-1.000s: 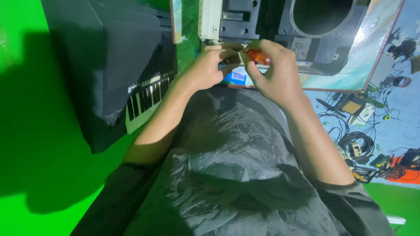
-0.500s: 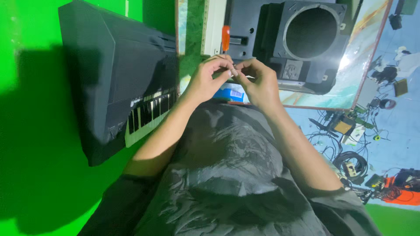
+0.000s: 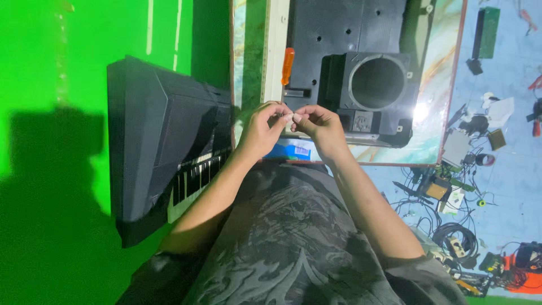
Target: The person uses a screwdriver to remove components from the internal chassis of an electronic device, then places a small component into an orange case.
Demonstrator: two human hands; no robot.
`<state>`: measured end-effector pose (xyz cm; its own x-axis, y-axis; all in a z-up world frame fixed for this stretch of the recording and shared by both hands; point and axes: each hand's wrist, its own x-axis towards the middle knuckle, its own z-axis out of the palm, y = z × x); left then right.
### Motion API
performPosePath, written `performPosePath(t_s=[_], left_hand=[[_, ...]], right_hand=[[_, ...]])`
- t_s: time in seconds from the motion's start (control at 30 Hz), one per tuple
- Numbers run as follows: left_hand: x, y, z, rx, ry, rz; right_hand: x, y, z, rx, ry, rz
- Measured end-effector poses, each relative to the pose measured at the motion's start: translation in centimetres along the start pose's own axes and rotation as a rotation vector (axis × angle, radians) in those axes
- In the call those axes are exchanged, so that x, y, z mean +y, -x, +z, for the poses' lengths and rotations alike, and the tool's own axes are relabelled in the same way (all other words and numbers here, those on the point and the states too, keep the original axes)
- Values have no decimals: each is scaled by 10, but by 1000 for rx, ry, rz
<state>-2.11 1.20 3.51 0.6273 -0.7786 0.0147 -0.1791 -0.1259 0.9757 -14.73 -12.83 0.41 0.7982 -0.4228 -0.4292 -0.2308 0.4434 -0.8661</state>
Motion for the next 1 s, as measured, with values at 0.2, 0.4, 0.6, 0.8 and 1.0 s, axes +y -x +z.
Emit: performPosePath(t_s=[0.2, 0.4, 0.6, 0.8, 1.0], left_hand=[[-10, 2, -20, 90, -72, -189], [-46, 8, -23, 106, -271, -151], [-88, 10, -12, 115, -221, -130], [-91, 9, -13, 144, -248, -75], [-91, 4, -16, 113, -214, -12]], right_hand=[[25, -15, -7, 37, 273, 49], [42, -28, -4, 83, 676, -13], [52, -39, 0, 84, 857, -202], [43, -34, 10, 90, 916, -269], [40, -30, 19, 127, 1162, -362]])
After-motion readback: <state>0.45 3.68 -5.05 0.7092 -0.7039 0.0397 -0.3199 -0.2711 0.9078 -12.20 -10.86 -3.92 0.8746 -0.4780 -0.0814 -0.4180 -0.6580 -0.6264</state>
